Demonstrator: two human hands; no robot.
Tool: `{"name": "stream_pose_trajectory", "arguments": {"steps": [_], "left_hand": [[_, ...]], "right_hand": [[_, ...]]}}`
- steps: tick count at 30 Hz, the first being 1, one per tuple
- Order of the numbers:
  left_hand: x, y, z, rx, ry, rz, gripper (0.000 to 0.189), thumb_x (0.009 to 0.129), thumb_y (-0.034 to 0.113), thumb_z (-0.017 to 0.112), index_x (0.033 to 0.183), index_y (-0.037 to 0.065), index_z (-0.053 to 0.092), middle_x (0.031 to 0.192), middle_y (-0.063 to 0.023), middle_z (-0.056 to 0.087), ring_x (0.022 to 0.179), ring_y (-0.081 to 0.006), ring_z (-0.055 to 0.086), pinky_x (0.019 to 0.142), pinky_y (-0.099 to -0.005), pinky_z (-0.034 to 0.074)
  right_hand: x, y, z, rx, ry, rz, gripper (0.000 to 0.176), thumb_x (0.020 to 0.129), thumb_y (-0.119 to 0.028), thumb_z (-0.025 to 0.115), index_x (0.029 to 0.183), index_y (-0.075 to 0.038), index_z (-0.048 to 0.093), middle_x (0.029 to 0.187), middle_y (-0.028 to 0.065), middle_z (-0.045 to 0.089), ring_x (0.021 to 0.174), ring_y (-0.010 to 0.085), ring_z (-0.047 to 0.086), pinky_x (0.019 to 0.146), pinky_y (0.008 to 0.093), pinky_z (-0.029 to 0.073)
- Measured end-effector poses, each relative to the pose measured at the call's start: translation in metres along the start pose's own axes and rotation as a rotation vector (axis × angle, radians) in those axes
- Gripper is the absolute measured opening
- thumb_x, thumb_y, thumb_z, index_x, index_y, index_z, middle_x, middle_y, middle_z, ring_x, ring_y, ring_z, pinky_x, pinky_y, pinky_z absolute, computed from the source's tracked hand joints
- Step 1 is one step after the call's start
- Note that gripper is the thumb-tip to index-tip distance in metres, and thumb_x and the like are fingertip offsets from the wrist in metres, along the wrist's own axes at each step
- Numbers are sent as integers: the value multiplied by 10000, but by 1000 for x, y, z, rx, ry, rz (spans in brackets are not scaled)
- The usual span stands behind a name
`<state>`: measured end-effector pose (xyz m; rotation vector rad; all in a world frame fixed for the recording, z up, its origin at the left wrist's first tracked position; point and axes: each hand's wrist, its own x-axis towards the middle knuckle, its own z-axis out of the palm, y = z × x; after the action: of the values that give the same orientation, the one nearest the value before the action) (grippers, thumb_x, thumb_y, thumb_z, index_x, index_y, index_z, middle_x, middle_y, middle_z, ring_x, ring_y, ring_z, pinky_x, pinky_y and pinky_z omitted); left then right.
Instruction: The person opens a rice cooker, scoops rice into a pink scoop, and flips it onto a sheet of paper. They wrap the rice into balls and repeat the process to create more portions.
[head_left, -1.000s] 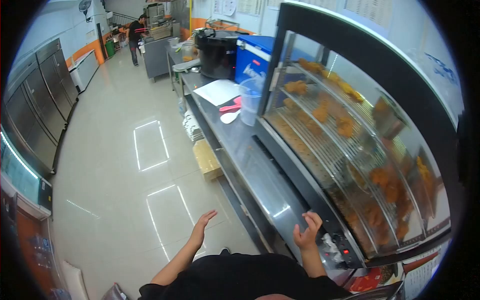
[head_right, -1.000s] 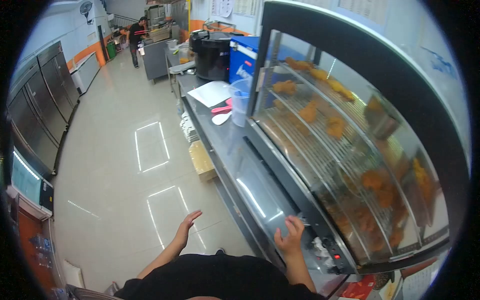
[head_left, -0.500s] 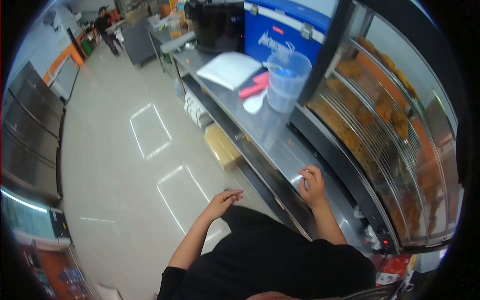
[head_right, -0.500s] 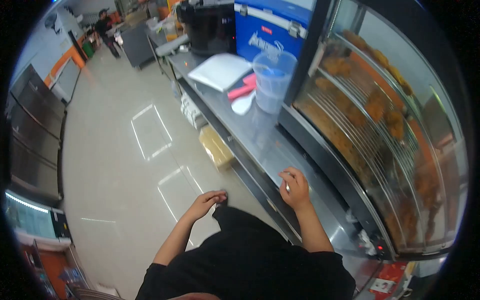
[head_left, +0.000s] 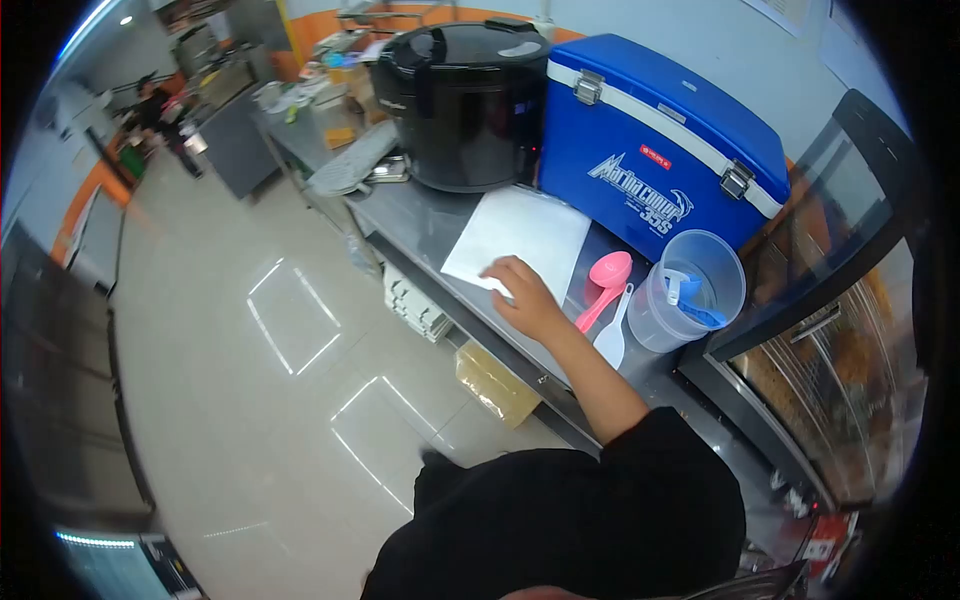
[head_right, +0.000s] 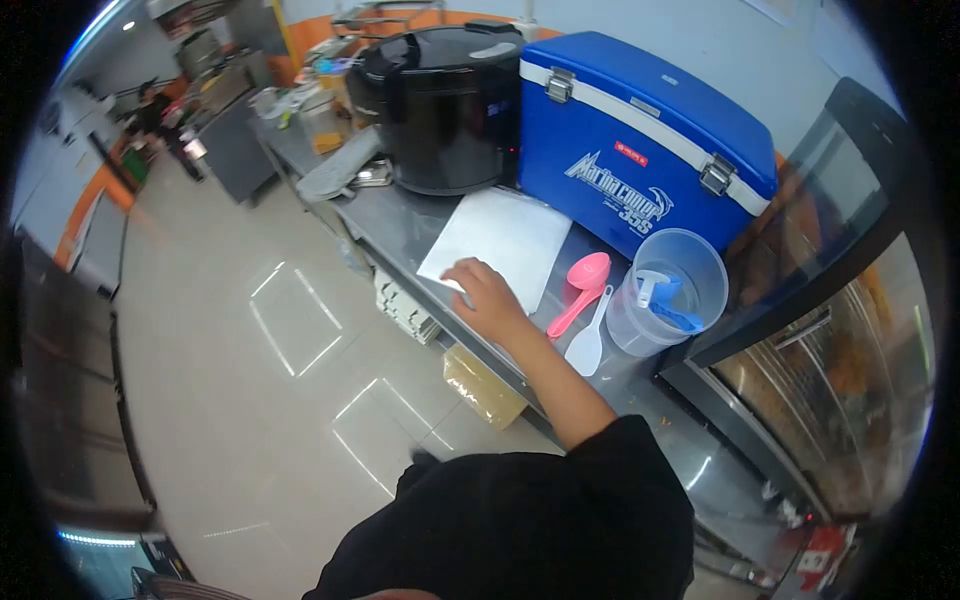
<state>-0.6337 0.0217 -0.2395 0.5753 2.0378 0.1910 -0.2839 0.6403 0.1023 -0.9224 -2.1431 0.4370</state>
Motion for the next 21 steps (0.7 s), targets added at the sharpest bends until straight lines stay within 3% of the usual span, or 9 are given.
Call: {"name": "stream_pose_trajectory", "arguments": {"steps": [3, 7, 10, 12, 14, 16, 17, 19, 21], "left_hand": [[60, 38, -36, -65, -113, -163, 498, 995, 345, 410, 1341, -11, 438, 1230, -165, 585, 1146, -287, 550, 941, -416, 445], [183, 162, -130, -132, -132, 103, 529, 1007, 362, 398, 1386, -7, 381, 1294, -166, 543, 1229, -277, 483, 1022, -395, 380], [265, 393, -244, -150, -93, 538, 554, 1016, 374, 389, 1419, -4, 338, 1341, -167, 511, 1291, -269, 433, 1082, -378, 331], [310, 576, -305, -136, -110, 944, 580, 991, 355, 448, 1448, 23, 316, 1466, -138, 376, 1342, -255, 368, 1093, -380, 312], [230, 769, -359, -104, -65, 1453, 654, 958, 431, 500, 1453, 46, 318, 1505, -141, 338, 1419, -270, 255, 1152, -406, 178], [151, 898, -381, -45, 45, 1755, 691, 947, 449, 497, 1471, 51, 284, 1494, -135, 361, 1417, -266, 264, 1163, -402, 129], [123, 940, -379, -216, -38, 1739, 672, 958, 437, 469, 1480, 63, 271, 1498, -125, 360, 1411, -260, 279, 1162, -401, 134], [102, 1005, -382, -99, 142, 1965, 640, 970, 401, 442, 1486, 69, 263, 1495, -116, 367, 1402, -256, 296, 1159, -391, 139], [80, 1043, -380, -108, 16, 1888, 616, 975, 370, 432, 1485, 61, 276, 1487, -110, 383, 1405, -251, 291, 1160, -384, 136]], "right_hand": [[23, 37, 59, -332, 33, 279, 387, 849, -187, 609, 1227, -136, 543, 1279, 112, 492, 1246, 308, 440, 1023, 526, 348], [17, 64, 104, -520, 122, 541, 408, 845, -244, 626, 1235, -162, 537, 1296, 93, 474, 1327, 308, 366, 1057, 683, 216], [12, 63, 115, -584, 124, 605, 368, 830, -213, 623, 1189, -166, 552, 1269, 66, 482, 1318, 285, 382, 1065, 691, 185], [13, 62, 120, -591, 188, 632, 323, 810, -157, 616, 1130, -153, 575, 1222, 48, 508, 1287, 263, 422, 1073, 694, 156], [12, 70, 126, -588, 231, 655, 308, 802, -141, 611, 1110, -145, 586, 1190, 45, 525, 1262, 260, 447, 1079, 687, 155], [14, 69, 128, -610, 299, 648, 296, 773, -95, 607, 1067, -134, 601, 1124, 44, 557, 1203, 249, 500, 1093, 655, 172], [11, 72, 128, -619, 348, 664, 303, 765, -82, 610, 1063, -132, 601, 1115, 44, 560, 1201, 245, 502, 1100, 643, 174], [4, 74, 126, -633, 430, 685, 316, 747, -56, 614, 1054, -130, 600, 1098, 45, 567, 1198, 239, 506, 1112, 620, 178], [8, 75, 109, -724, 602, 717, 324, 714, 0, 611, 1017, -113, 611, 1048, 79, 583, 1092, 276, 539, 1033, 540, 304]]}}
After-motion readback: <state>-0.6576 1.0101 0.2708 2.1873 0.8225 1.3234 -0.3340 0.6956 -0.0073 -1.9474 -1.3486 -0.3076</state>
